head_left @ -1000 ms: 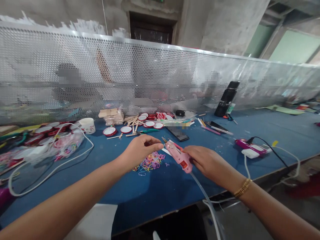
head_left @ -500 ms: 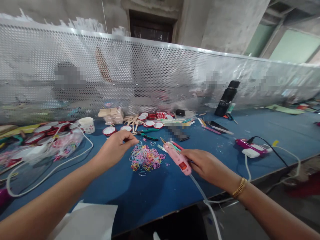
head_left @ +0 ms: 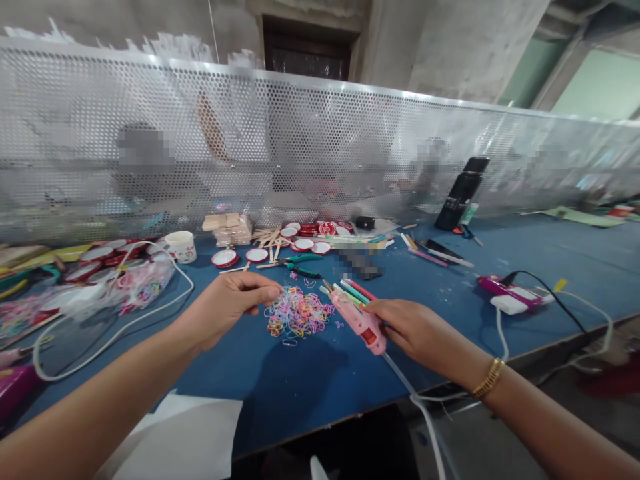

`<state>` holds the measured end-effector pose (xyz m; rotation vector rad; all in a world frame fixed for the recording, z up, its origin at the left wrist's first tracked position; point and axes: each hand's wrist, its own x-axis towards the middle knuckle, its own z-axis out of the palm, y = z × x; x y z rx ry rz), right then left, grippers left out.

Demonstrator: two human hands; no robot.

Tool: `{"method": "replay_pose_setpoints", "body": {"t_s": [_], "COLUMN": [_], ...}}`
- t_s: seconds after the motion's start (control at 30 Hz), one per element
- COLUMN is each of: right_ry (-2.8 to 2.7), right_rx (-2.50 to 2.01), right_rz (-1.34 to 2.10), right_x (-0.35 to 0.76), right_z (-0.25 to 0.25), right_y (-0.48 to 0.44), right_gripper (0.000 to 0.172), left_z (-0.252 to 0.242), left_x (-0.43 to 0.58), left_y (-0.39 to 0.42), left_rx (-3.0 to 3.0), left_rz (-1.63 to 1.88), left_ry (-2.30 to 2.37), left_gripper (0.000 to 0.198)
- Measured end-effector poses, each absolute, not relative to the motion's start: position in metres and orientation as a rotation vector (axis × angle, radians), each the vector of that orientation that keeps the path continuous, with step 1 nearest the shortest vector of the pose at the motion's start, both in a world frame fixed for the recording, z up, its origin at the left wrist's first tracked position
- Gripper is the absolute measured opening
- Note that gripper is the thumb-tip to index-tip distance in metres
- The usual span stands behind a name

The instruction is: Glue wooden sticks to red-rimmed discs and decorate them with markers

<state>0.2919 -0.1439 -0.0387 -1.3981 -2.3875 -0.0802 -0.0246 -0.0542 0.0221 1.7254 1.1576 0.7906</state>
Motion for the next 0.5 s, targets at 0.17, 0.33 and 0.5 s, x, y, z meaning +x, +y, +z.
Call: {"method": "replay_pose_setpoints", "body": {"t_s": [0.17,0.33,0.5], "right_ry": [-2.392,-2.408,-2.410], "right_rx": [-1.395,-1.376,-1.433], "right_rz": [-0.106,-0.095,-0.086], "right_x": [0.294,0.293,0.285], "right_z": [-0.042,-0.043,-0.040], "right_y": [-0.149,-0.156,-0.162], "right_gripper": [0.030,0.030,0.027], "left_z": [0.025,0.027,-0.001], "left_x": [-0.027,-0.031,-0.032], "left_y": [-0.069,-0.105,-0.159], "left_rx": [1.787,2.090,2.608], "left_rz": [0.768,0.617,0.354], "left_ry": [1.056,1.032,0.927], "left_gripper": [0.023,0.016,0.021]}}
